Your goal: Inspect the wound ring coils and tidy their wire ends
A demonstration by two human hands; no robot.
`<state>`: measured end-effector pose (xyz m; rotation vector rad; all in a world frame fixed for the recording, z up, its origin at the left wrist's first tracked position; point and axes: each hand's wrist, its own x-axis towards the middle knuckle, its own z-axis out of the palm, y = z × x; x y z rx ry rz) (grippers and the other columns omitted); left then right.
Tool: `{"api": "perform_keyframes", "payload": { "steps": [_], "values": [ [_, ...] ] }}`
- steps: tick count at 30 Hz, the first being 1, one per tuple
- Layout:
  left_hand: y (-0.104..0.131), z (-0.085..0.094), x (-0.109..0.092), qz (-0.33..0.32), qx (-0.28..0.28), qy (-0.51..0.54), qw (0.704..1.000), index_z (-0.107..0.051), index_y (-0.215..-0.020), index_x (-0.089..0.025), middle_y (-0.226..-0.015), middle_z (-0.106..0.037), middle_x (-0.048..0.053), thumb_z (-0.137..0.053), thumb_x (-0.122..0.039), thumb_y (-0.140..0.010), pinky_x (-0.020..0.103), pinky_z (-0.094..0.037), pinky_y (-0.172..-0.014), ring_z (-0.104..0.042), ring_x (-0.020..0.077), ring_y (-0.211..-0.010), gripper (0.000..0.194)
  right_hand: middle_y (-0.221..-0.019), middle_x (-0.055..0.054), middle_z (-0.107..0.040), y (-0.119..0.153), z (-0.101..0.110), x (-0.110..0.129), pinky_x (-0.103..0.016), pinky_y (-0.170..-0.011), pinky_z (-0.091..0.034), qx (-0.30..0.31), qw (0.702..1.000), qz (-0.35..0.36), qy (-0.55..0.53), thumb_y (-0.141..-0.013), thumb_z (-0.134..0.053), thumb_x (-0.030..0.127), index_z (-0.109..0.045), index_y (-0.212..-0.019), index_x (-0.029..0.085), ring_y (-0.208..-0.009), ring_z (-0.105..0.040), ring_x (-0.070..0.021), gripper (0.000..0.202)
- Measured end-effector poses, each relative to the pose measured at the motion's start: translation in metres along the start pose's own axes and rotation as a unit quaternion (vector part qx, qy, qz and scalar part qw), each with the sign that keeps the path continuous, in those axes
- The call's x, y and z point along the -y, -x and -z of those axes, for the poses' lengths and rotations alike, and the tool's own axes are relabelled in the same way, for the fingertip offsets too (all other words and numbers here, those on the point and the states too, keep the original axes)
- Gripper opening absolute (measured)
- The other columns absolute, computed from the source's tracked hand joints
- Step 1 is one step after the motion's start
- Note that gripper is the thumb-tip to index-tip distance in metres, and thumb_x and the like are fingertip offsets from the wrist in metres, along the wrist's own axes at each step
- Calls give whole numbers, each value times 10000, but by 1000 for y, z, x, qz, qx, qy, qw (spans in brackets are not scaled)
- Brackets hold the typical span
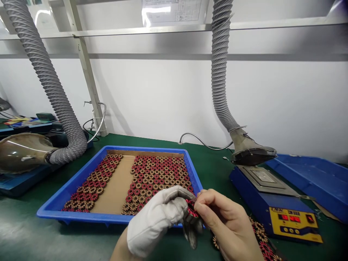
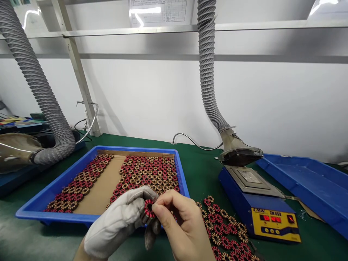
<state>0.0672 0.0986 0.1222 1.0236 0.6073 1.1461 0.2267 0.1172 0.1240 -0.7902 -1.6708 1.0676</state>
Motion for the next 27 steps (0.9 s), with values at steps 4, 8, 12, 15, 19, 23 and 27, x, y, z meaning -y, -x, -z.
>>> {"api": "perform_keyframes", "payload": {
  "steps": [4,8,12,15,19,23,27],
  "values": [
    [0,-1,1,-6,1,-9,1000,-616,-909,-137,-709,-583,45,-700,-553,-782,226,-410,-519,-550,153,-615,443,-616,-1,-534,1,0,1,-268,-546,-353,-8,999,25,27,-932,-569,448,-595,-662,194,-568,-476,-148,371],
    [1,-1,0,-1,-5,-19,1000,-627,-924,-140,-726,-591,49,-714,-544,-774,242,-428,-551,-555,158,-628,440,-623,-2,-532,1,1,2,-266,-529,-339,-9,1000,18,17,-931,-571,444,-601,-679,197,-562,-462,-148,354],
    [1,2,0,9,-1,3,1000,-630,-934,-142,-742,-583,51,-719,-549,-764,251,-408,-559,-557,171,-653,450,-620,2,-512,0,4,2,-276,-546,-319,-4,999,36,8,-924,-592,400,-607,-668,199,-579,-458,-152,326],
    [0,2,1,-5,-25,-8,1000,-644,-964,-147,-739,-548,30,-726,-533,-766,246,-386,-584,-523,154,-667,442,-633,6,-527,0,4,3,-276,-560,-317,-7,998,55,5,-913,-608,348,-628,-671,207,-596,-468,-150,281],
    [0,2,0,-43,-30,-82,995,-649,-920,-142,-753,-531,18,-666,-470,-840,247,-397,-649,-485,134,-684,338,-673,8,-593,0,4,8,-258,-569,-355,-7,998,61,33,-909,-587,281,-669,-725,231,-621,-520,-148,207],
    [1,3,-3,-44,-16,-137,989,-645,-916,-151,-841,-583,35,-614,-355,-900,256,-434,-756,-539,161,-804,206,-674,22,-626,-1,8,10,-236,-602,-391,19,994,73,83,-914,-570,266,-642,-734,231,-629,-555,-140,198],
    [2,3,-3,-46,-20,-123,991,-662,-931,-162,-846,-597,30,-616,-351,-907,233,-437,-758,-551,148,-810,196,-646,24,-573,-1,12,4,-242,-568,-353,50,993,53,92,-949,-545,307,-598,-732,213,-591,-497,-129,242]
  ]
}}
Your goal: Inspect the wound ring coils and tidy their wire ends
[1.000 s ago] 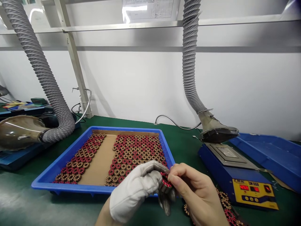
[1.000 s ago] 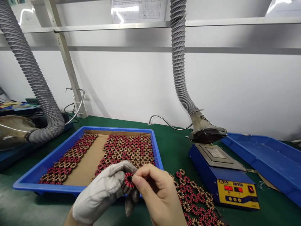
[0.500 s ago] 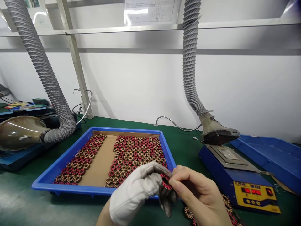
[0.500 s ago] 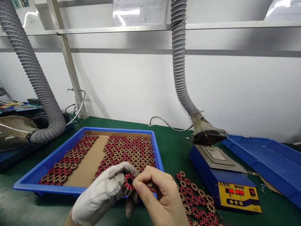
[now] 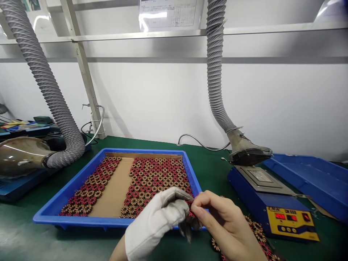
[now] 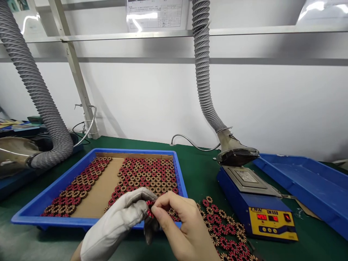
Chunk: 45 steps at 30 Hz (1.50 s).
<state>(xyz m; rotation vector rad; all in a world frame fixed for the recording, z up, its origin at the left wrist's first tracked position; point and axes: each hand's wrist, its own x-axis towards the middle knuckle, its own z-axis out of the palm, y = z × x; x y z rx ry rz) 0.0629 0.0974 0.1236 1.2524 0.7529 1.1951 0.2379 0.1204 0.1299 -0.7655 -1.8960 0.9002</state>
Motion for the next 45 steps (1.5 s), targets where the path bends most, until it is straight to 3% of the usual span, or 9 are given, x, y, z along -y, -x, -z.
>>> {"api": "perform_keyframes", "payload": {
  "steps": [7,12,18,26,32,39,45],
  "values": [
    [-1,-3,1,14,25,60,998,-620,-946,-152,-782,-564,21,-595,-352,-923,223,-457,-634,-548,117,-666,203,-657,27,-434,-3,-10,-9,-247,-539,-301,8,987,-48,-151,-967,-521,445,-545,-748,202,-591,-374,-129,328],
    [-4,-6,2,0,31,98,995,-575,-849,-147,-752,-530,4,-585,-310,-926,220,-452,-591,-552,102,-588,180,-648,28,-420,-2,-15,-10,-245,-538,-291,-14,986,-45,-162,-965,-528,450,-548,-744,198,-588,-366,-126,336],
    [-7,-6,2,0,19,74,997,-553,-838,-148,-723,-514,11,-558,-349,-924,241,-460,-600,-530,128,-627,218,-634,31,-423,-3,-19,-13,-236,-521,-294,-36,981,-65,-179,-954,-551,452,-573,-757,195,-574,-367,-121,325],
    [-8,-3,7,3,-18,41,999,-559,-832,-123,-702,-443,-4,-573,-344,-904,235,-361,-613,-385,107,-647,232,-637,30,-434,-3,-18,-12,-237,-522,-293,-33,985,-60,-157,-958,-552,443,-579,-757,195,-579,-371,-120,320],
    [-8,-3,10,12,12,58,998,-555,-851,-143,-723,-517,22,-519,-362,-933,268,-415,-596,-517,139,-637,237,-635,35,-400,-5,-20,-13,-236,-509,-285,-46,979,-82,-179,-952,-549,467,-562,-751,192,-571,-339,-121,340],
    [-6,-4,11,17,-13,93,995,-587,-866,-134,-705,-460,-8,-598,-386,-902,220,-399,-581,-443,102,-635,254,-632,34,-425,-4,-19,-12,-228,-517,-295,-40,984,-66,-161,-955,-556,444,-581,-754,195,-574,-360,-117,320],
    [-9,-5,5,7,-5,73,997,-591,-894,-134,-683,-535,3,-556,-343,-932,252,-409,-621,-544,116,-599,215,-635,25,-464,-6,-20,-12,-208,-522,-337,-67,972,-78,-213,-924,-616,415,-626,-740,192,-576,-400,-111,289]
  ]
}}
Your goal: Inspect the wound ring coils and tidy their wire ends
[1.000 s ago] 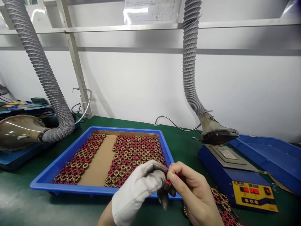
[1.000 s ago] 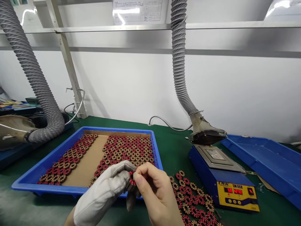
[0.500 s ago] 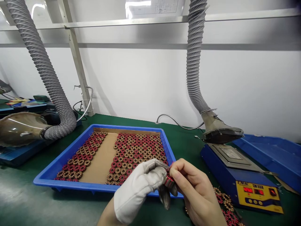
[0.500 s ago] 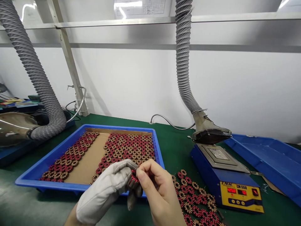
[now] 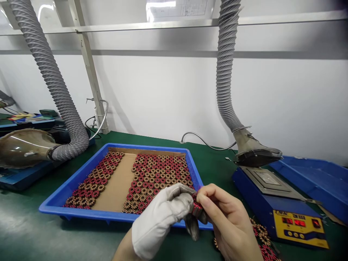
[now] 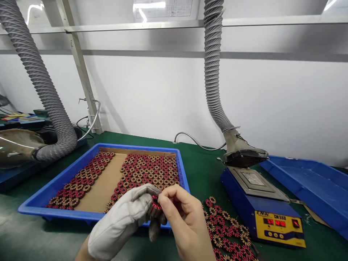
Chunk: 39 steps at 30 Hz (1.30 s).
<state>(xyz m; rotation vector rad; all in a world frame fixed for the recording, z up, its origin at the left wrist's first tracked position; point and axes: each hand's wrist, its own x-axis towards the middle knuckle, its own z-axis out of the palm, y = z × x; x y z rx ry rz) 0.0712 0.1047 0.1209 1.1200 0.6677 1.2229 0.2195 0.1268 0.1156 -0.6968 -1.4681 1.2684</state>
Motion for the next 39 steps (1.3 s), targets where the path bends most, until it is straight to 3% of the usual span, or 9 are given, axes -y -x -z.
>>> {"api": "perform_keyframes", "payload": {
  "steps": [6,9,12,15,19,22,26,33,39],
  "values": [
    [2,1,-4,6,32,38,999,-654,-1053,-116,-743,-599,32,-728,-438,-823,254,-435,-657,-564,115,-621,402,-637,10,-525,1,-2,4,-226,-527,-376,-58,993,84,57,-891,-666,337,-670,-704,220,-583,-475,-132,221],
    [2,-1,-4,-7,-6,31,999,-676,-1018,-129,-739,-590,23,-768,-455,-782,238,-434,-643,-573,113,-628,412,-627,9,-521,4,0,9,-251,-527,-356,-85,973,146,155,-912,-623,282,-643,-694,222,-572,-473,-143,226],
    [1,-4,-2,-42,-46,49,997,-657,-949,-162,-929,-631,47,-775,-440,-777,235,-445,-634,-590,88,-598,347,-615,-1,-543,4,7,15,-262,-518,-358,2,962,125,244,-937,-560,285,-607,-671,207,-543,-483,-147,281],
    [0,-6,0,-57,-13,88,994,-588,-928,-176,-1060,-637,70,-771,-496,-759,221,-427,-566,-582,61,-516,406,-604,-3,-546,1,15,19,-259,-526,-362,57,952,83,288,-932,-558,313,-597,-635,200,-548,-493,-149,320],
    [2,-10,-1,-32,8,61,998,-536,-909,-170,-738,-635,27,-734,-555,-770,194,-346,-457,-509,65,-423,455,-705,-12,-595,2,18,21,-259,-595,-420,-27,976,83,200,-917,-588,401,-751,-847,262,-648,-547,-177,225],
    [1,-11,-2,-4,-17,5,1000,-571,-830,-154,-702,-610,17,-851,-426,-671,228,-417,-552,-533,96,-523,421,-778,-23,-633,2,16,18,-289,-715,-460,23,981,105,161,-901,-623,414,-762,-1070,336,-747,-591,-204,232],
    [-2,-9,4,25,-2,-19,999,-601,-790,-152,-671,-591,6,-873,-273,-594,242,-441,-578,-562,136,-596,356,-685,-22,-573,-3,11,9,-271,-606,-396,67,987,107,96,-903,-649,358,-784,-807,261,-660,-523,-171,193],
    [6,-13,2,62,8,0,998,-591,-868,-168,-702,-582,2,-850,-334,-640,236,-444,-561,-568,132,-591,383,-599,28,-421,-9,7,6,-244,-509,-297,-10,977,64,-203,-874,-678,388,-645,-667,214,-548,-343,-123,273],
    [7,-14,-2,13,-41,-71,997,-566,-866,-171,-734,-567,8,-768,-291,-709,232,-441,-621,-533,122,-650,283,-738,-40,-638,10,17,16,-283,-621,-398,2,994,-11,111,-843,-691,439,-754,-790,235,-703,-543,-189,219]
  ]
}}
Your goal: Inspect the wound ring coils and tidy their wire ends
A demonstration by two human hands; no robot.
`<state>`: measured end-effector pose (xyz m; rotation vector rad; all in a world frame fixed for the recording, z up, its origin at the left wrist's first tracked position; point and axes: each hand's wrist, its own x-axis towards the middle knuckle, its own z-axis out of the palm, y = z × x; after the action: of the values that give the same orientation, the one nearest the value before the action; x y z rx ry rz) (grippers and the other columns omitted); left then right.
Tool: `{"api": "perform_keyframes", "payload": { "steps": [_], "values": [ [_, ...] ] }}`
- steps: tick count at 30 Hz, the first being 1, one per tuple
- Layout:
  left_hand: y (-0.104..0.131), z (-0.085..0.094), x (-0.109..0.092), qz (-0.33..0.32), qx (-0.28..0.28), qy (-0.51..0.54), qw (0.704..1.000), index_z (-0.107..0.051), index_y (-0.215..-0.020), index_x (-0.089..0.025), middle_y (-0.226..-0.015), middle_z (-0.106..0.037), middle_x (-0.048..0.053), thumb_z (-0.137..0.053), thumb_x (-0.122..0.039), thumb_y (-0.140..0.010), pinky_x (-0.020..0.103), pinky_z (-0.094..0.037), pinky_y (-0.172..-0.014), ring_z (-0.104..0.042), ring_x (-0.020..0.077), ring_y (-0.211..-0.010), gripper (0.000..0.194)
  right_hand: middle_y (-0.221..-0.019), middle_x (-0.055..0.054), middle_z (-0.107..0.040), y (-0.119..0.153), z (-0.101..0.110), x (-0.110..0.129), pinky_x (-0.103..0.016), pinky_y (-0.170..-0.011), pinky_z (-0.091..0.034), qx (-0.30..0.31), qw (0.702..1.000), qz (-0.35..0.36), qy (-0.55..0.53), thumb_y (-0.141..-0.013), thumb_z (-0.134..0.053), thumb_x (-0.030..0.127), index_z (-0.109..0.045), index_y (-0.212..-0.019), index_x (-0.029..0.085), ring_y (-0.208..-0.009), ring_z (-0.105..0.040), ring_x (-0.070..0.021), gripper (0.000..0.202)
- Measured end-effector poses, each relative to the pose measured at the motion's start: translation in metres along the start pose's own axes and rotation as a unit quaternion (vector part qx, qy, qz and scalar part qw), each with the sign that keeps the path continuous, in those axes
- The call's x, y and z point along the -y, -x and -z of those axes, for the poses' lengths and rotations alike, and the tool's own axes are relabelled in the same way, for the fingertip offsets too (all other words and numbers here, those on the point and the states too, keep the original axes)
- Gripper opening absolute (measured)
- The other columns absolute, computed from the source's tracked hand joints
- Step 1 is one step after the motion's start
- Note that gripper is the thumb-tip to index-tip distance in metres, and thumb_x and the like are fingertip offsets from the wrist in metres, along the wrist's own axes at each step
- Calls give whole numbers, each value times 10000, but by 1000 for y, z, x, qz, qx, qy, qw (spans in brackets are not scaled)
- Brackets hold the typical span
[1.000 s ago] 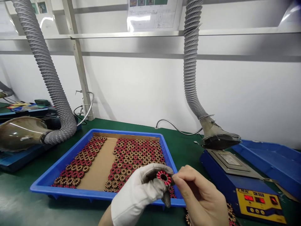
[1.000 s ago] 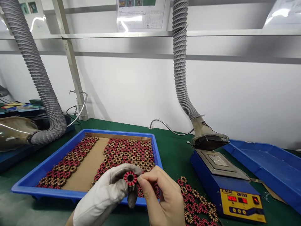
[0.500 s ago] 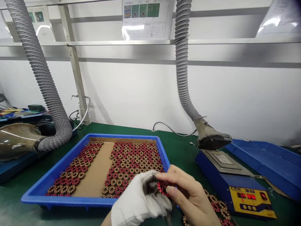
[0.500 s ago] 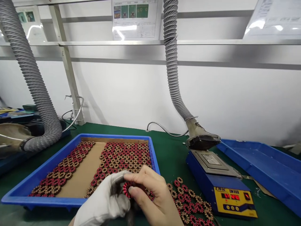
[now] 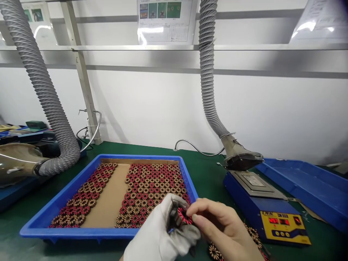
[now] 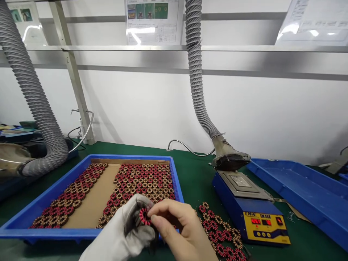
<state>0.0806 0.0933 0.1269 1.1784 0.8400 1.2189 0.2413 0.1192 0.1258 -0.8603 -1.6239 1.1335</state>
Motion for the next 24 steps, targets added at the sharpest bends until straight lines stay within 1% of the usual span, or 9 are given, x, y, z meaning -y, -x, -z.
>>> {"api": "perform_keyframes", "payload": {
  "steps": [2,3,5,7,9,12,15,20,24],
  "values": [
    [-2,-3,2,-7,-18,-27,999,-549,-853,-173,-773,-566,7,-768,-183,-644,222,-439,-642,-517,125,-700,303,-843,-45,-695,3,1,2,-299,-709,-428,7,998,-10,57,-838,-688,432,-759,-848,256,-806,-588,-222,190],
    [-3,-5,3,-7,-19,-33,999,-543,-844,-173,-784,-566,8,-768,-153,-615,222,-441,-649,-514,130,-719,321,-828,-37,-696,2,1,3,-290,-702,-432,25,998,-9,59,-843,-681,424,-747,-834,252,-788,-593,-214,184],
    [-5,-7,4,2,-23,-22,999,-538,-836,-174,-810,-573,12,-775,-131,-591,232,-456,-672,-519,144,-757,344,-717,-13,-650,0,0,4,-261,-628,-417,58,997,-2,44,-858,-665,405,-704,-767,225,-681,-565,-177,205],
    [-4,-5,5,6,-25,-11,1000,-541,-838,-177,-819,-587,13,-791,-125,-586,240,-467,-686,-535,151,-772,359,-657,2,-599,-4,-3,4,-245,-577,-386,59,998,9,27,-869,-655,397,-666,-725,205,-620,-523,-152,240],
    [-3,0,5,3,-24,-14,1000,-552,-876,-184,-807,-588,5,-799,-163,-627,237,-467,-656,-554,144,-729,351,-645,3,-573,-5,-6,3,-244,-552,-360,39,999,24,14,-876,-652,398,-654,-714,194,-597,-491,-142,261],
    [-1,10,2,-7,-4,-47,999,-580,-954,-179,-757,-575,4,-713,-363,-800,266,-471,-638,-576,143,-643,274,-631,3,-541,-5,-11,1,-252,-538,-344,-5,999,35,-31,-879,-658,407,-649,-689,182,-574,-459,-136,295],
    [-1,14,-1,-17,9,-48,999,-596,-982,-157,-740,-580,17,-599,-488,-886,303,-478,-695,-584,153,-638,344,-615,6,-521,-6,-14,-4,-253,-534,-342,-10,996,48,-77,-871,-684,395,-654,-671,180,-565,-455,-134,295],
    [0,14,2,-22,17,-27,999,-613,-1002,-170,-822,-583,20,-588,-470,-905,310,-470,-722,-567,138,-648,316,-605,6,-530,-9,-13,-11,-246,-531,-337,-17,992,82,-99,-860,-714,343,-696,-674,195,-570,-458,-130,238],
    [1,14,6,-43,1,-16,999,-635,-981,-186,-875,-600,23,-614,-404,-909,285,-448,-796,-563,152,-797,231,-582,11,-520,-10,-13,-12,-240,-510,-325,-20,991,88,-103,-847,-729,323,-717,-668,203,-549,-449,-123,216]
  ]
}}
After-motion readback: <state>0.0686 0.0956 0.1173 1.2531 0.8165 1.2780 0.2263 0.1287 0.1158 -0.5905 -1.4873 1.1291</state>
